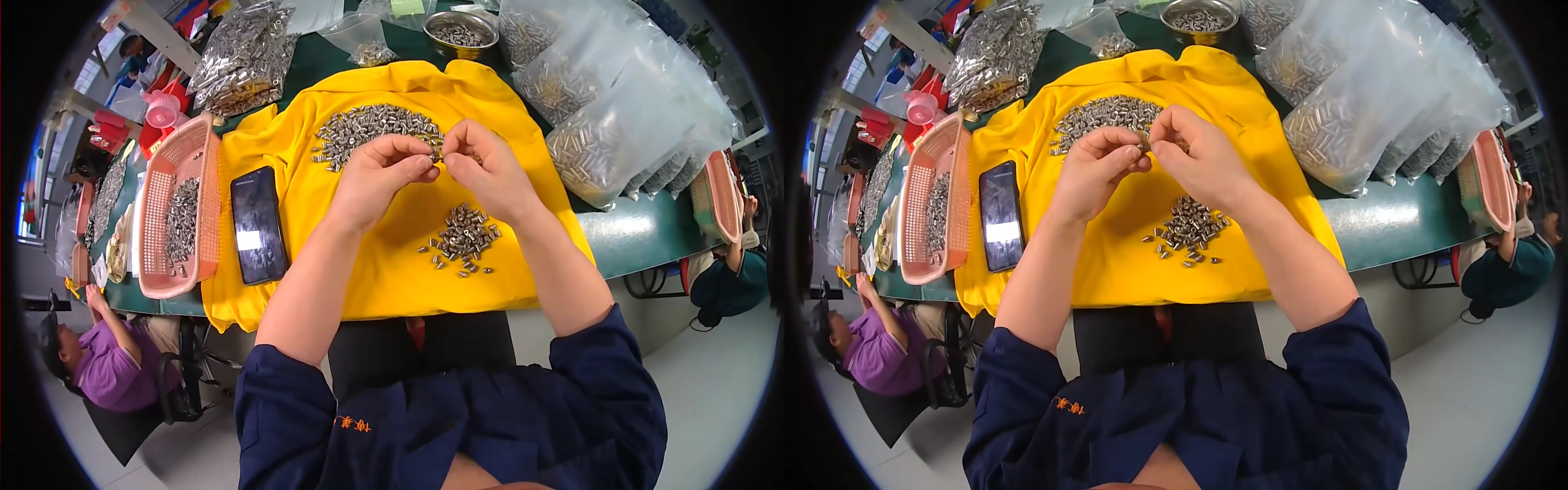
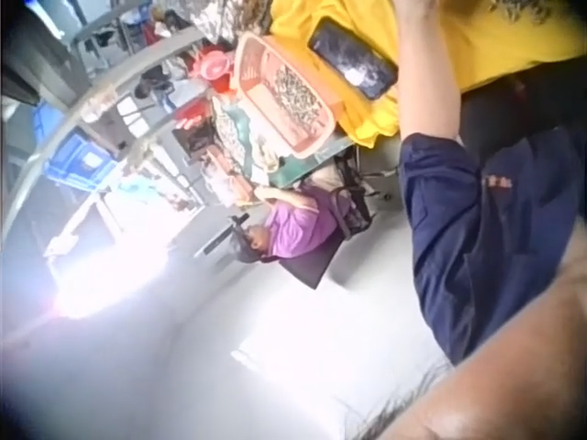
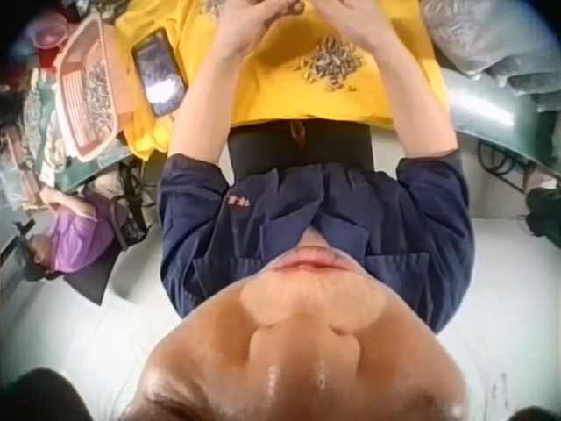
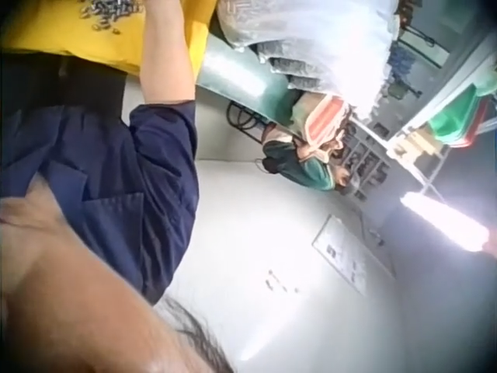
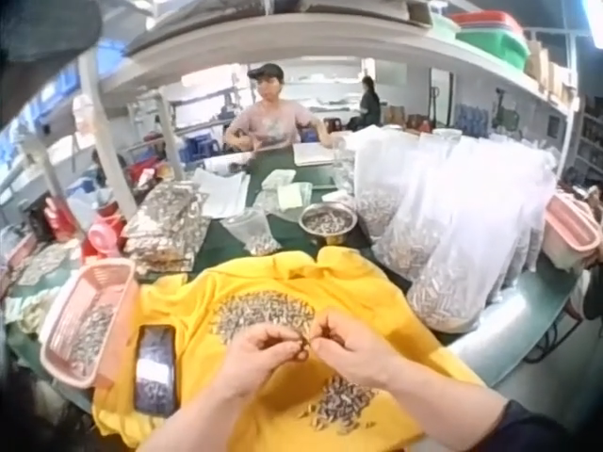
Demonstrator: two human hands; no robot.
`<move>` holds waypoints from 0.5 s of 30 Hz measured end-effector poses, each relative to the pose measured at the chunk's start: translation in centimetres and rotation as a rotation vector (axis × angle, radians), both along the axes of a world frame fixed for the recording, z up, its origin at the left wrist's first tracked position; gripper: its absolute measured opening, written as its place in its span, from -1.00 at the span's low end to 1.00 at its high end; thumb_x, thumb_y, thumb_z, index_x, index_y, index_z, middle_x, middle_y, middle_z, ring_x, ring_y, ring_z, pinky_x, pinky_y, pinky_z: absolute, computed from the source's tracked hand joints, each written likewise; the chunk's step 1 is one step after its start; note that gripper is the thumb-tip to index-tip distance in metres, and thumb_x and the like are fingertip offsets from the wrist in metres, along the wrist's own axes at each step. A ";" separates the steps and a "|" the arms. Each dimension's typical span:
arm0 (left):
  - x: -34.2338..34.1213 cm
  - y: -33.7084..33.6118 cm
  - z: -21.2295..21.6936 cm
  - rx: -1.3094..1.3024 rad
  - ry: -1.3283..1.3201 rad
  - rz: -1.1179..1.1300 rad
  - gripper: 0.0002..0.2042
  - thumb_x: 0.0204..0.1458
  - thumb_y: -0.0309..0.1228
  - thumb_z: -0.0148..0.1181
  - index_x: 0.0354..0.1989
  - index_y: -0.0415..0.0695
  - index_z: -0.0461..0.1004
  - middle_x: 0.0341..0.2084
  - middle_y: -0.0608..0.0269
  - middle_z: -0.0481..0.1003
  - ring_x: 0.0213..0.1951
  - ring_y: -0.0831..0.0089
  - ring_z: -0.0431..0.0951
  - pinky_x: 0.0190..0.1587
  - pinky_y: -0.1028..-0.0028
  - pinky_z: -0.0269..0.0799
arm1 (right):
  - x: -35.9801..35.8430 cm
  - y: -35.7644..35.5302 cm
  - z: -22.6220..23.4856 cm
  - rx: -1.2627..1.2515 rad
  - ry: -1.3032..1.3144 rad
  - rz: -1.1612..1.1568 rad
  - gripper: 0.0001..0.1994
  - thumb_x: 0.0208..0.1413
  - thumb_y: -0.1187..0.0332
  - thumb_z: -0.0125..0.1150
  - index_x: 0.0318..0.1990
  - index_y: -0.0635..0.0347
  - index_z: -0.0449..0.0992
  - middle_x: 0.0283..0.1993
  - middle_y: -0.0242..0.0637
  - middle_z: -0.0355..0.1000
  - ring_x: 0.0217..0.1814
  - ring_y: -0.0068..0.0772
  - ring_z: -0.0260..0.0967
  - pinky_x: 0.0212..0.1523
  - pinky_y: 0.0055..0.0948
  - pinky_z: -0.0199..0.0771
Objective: Sort and inspect small metal pins on a yellow cloth at a factory workbench.
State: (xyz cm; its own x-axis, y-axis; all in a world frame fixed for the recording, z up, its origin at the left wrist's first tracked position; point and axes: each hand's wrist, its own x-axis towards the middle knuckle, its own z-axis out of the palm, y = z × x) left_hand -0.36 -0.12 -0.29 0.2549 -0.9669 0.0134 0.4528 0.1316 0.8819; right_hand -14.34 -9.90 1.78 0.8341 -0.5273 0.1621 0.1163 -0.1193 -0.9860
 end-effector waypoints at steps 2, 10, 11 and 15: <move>0.0 -0.1 0.0 -0.011 -0.028 0.005 -0.88 -0.10 -0.60 0.07 -0.34 -0.28 0.40 -0.45 0.20 0.45 -0.40 0.46 0.48 -0.28 0.57 0.41 | 0.1 -0.1 -0.1 -0.063 -0.009 -0.032 -0.95 -0.09 0.52 -0.05 -0.43 0.20 0.26 -0.52 -0.45 0.22 -0.50 -0.68 0.11 -0.48 -0.67 0.17; -0.4 -0.3 0.1 0.009 -0.277 0.080 -0.88 -0.12 -0.59 0.10 -0.36 -0.29 0.42 -0.45 0.22 0.47 -0.39 0.50 0.49 -0.28 0.60 0.40 | 0.0 0.6 0.6 -0.421 0.088 -0.151 -0.93 -0.13 0.49 -0.03 -0.45 0.23 0.25 -0.58 -0.29 0.26 -0.56 -0.46 0.20 -0.50 -0.52 0.23; -0.4 -0.2 0.2 0.006 -0.319 0.096 -0.87 -0.12 -0.59 0.10 -0.35 -0.29 0.42 -0.46 0.22 0.47 -0.39 0.51 0.49 -0.28 0.60 0.40 | 0.0 0.6 0.7 -0.373 0.097 -0.144 -0.93 -0.13 0.49 -0.03 -0.45 0.23 0.25 -0.57 -0.28 0.27 -0.55 -0.43 0.21 -0.49 -0.51 0.23; -0.6 -0.5 0.3 -0.005 -0.252 0.079 -0.87 -0.12 -0.59 0.10 -0.34 -0.29 0.42 -0.44 0.21 0.47 -0.38 0.52 0.48 -0.27 0.60 0.40 | 0.0 0.4 0.4 -0.323 0.039 -0.148 -0.93 -0.12 0.48 -0.04 -0.45 0.24 0.25 -0.55 -0.25 0.28 -0.53 -0.39 0.22 -0.47 -0.50 0.24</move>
State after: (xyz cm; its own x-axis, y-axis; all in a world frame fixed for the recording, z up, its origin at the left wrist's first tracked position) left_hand -0.98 -0.63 0.03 0.3180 -0.9437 0.0911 0.2071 0.1630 0.9646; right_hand -14.36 -9.54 2.18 0.7616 -0.5694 0.3095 0.0370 -0.4386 -0.8979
